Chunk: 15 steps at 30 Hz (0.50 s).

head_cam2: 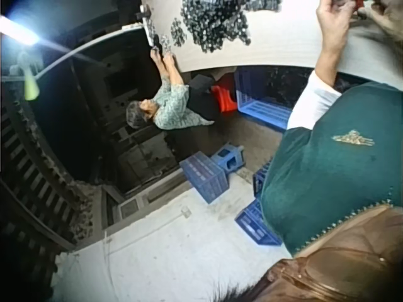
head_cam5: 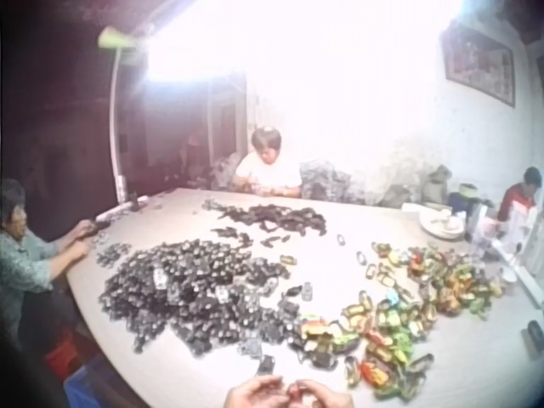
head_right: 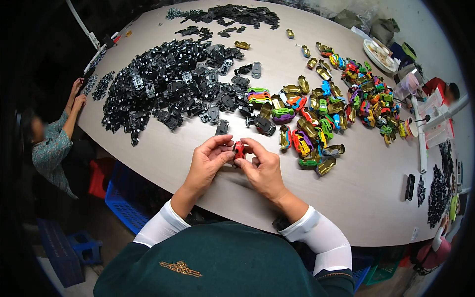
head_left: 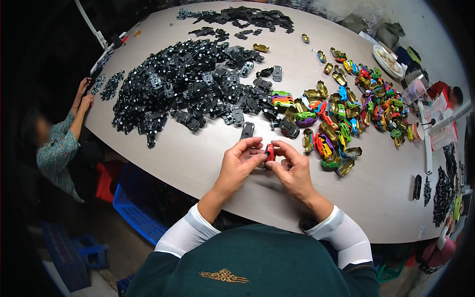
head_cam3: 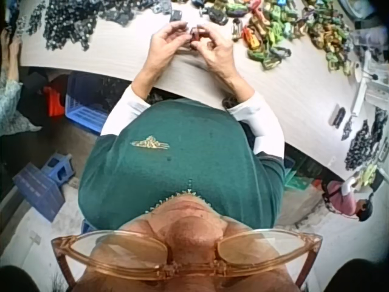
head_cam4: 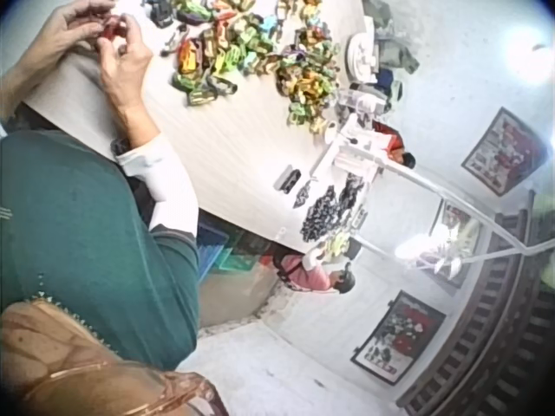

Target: The person sits at a large table and assembles small keychains by hand. They pick up a black plastic base and a colorful metal casing, fit the casing onto the base, and place the finished unit on the table. The process is repeated with various colored casings throughout the clip.

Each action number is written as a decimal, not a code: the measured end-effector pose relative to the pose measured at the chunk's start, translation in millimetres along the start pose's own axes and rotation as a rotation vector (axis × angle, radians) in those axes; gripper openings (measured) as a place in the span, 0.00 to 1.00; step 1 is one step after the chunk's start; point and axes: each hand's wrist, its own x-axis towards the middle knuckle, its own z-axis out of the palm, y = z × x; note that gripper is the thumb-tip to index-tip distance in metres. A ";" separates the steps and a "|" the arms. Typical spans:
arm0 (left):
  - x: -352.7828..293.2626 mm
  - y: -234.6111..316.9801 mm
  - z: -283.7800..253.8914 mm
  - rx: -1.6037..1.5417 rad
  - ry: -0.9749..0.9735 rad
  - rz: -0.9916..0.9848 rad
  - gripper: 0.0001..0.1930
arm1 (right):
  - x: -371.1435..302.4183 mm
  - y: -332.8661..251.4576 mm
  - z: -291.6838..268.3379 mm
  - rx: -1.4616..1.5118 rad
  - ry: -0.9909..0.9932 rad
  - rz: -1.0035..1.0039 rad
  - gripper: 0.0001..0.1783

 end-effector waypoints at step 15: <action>8.7 -2.9 -11.8 -0.298 -0.113 -0.210 0.12 | -2.3 6.8 7.1 0.043 0.087 -0.045 0.25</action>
